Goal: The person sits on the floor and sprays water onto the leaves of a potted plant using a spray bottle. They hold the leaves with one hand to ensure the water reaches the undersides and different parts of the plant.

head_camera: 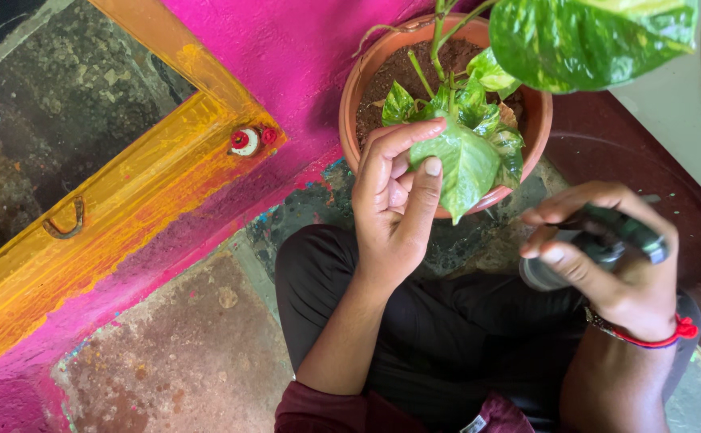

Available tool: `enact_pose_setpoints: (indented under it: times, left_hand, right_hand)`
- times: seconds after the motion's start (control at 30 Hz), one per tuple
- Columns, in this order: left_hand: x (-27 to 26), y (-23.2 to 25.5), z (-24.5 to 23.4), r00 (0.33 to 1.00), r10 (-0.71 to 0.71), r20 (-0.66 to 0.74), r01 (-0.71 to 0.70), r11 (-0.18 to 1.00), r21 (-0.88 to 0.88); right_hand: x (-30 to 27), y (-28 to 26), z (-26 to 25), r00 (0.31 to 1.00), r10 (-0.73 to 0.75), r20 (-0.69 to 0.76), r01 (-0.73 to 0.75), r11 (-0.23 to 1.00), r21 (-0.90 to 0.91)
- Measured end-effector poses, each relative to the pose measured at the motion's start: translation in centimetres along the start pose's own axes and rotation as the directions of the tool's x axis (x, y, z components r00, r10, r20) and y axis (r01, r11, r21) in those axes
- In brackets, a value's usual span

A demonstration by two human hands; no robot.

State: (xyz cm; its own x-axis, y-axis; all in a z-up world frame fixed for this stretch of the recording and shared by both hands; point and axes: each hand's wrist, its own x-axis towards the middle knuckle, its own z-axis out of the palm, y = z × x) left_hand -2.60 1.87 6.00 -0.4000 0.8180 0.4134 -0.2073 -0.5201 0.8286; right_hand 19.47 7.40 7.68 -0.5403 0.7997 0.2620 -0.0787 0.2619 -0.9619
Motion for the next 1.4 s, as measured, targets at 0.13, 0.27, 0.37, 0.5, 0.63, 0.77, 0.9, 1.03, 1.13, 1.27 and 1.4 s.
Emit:
enact_pose_setpoints:
  times: [0.13, 0.27, 0.37, 0.5, 0.63, 0.77, 0.9, 1.03, 1.13, 1.27, 1.4]
  left_hand:
    - [0.2, 0.0, -0.2, 1.000, 0.023, -0.013, -0.023, 0.999, 0.029]
    - [0.6, 0.4, -1.2, 0.994, 0.073, -0.077, -0.062, 0.989, 0.133]
    - [1.1, 0.8, -2.2, 0.983, 0.145, -0.111, -0.100, 0.936, 0.338]
    - [1.9, 1.2, -3.5, 0.958, 0.268, -0.097, -0.151, 0.766, 0.625]
    - [2.8, 0.5, -4.5, 0.958, 0.271, -0.097, -0.136, 0.723, 0.677]
    - [3.4, -0.7, -5.2, 0.964, 0.232, -0.132, -0.090, 0.749, 0.657]
    - [3.8, -1.7, -5.8, 0.968, 0.206, -0.144, -0.066, 0.763, 0.643]
    - [3.8, -1.7, -6.0, 0.973, 0.187, -0.136, -0.060, 0.772, 0.633]
    - [3.9, -0.9, -5.5, 0.974, 0.192, -0.120, -0.064, 0.741, 0.668]
    - [2.9, 2.0, -3.4, 0.938, 0.344, -0.035, -0.185, 0.584, 0.791]
    - [2.8, 5.9, -0.7, 0.908, 0.401, 0.119, -0.296, 0.415, 0.860]
  right_hand:
    - [-0.2, -0.1, 0.3, 0.992, 0.090, -0.084, -0.088, 0.996, 0.027]
    - [0.6, 0.7, 0.3, 0.981, 0.096, -0.168, -0.120, 0.983, -0.140]
    - [1.4, 2.2, -0.5, 0.973, 0.172, -0.151, -0.204, 0.951, -0.231]
    - [2.3, 3.0, -1.1, 0.994, 0.083, -0.076, -0.102, 0.948, -0.300]
    - [1.9, 3.8, -1.5, 0.984, 0.078, -0.158, -0.101, 0.985, -0.142]
    - [1.4, 4.6, -1.7, 0.984, 0.112, -0.141, -0.130, 0.984, -0.123]
    - [1.0, 4.1, -1.5, 0.987, 0.009, -0.161, -0.010, 1.000, -0.005]
    - [-0.5, 4.5, -1.0, 0.973, -0.088, -0.212, 0.142, 0.956, 0.255]
    - [-0.6, 3.2, -0.9, 0.962, -0.094, -0.256, 0.155, 0.961, 0.229]
    - [-0.2, 1.5, -0.2, 0.941, -0.227, -0.250, 0.276, 0.943, 0.185]
    - [-1.6, 2.0, 0.0, 0.924, -0.235, -0.303, 0.298, 0.936, 0.185]
